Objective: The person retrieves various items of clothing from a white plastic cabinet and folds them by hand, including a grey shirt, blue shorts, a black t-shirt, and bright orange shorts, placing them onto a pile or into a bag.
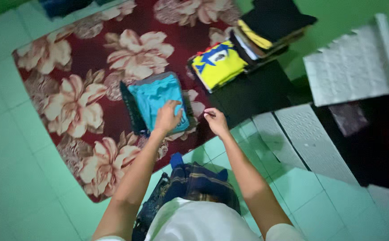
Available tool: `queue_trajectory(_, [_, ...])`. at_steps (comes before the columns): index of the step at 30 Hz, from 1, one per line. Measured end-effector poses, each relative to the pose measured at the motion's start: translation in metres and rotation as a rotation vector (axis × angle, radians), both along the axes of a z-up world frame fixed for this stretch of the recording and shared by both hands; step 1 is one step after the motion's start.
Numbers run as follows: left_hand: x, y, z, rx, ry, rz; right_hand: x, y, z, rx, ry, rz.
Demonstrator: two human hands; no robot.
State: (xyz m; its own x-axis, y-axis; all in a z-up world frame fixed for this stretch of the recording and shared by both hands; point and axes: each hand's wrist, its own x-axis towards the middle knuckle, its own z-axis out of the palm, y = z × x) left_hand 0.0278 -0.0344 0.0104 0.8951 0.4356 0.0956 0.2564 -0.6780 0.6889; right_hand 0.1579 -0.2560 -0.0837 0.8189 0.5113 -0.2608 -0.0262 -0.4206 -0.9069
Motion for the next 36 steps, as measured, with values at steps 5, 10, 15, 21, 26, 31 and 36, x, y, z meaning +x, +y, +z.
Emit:
queue_trajectory(5, [0.05,-0.083,0.034,-0.066,-0.034,-0.169,0.008,-0.069,0.031,0.137,0.029,-0.134])
queue_trajectory(10, [0.083,-0.175,0.059,-0.055,-0.02,-0.356,0.018,-0.16,0.051,0.133,0.009,-0.298])
queue_trajectory(15, [0.101,-0.282,0.055,-0.108,0.066,-0.483,0.007,-0.269,0.069,-0.044,-0.027,-0.442])
queue_trajectory(21, [0.142,-0.4,0.028,-0.1,-0.019,-0.637,0.027,-0.389,0.064,-0.085,-0.138,-0.52])
queue_trajectory(26, [0.165,-0.464,0.037,-0.118,-0.014,-0.711,0.052,-0.456,0.05,0.076,-0.089,-0.607])
queue_trajectory(31, [0.169,-0.494,0.058,-0.1,0.005,-0.734,0.11,-0.501,0.024,-0.113,-0.207,-0.592])
queue_trajectory(36, [0.174,-0.496,0.064,-0.084,0.059,-0.711,0.185,-0.499,-0.006,-0.376,-0.228,-0.653])
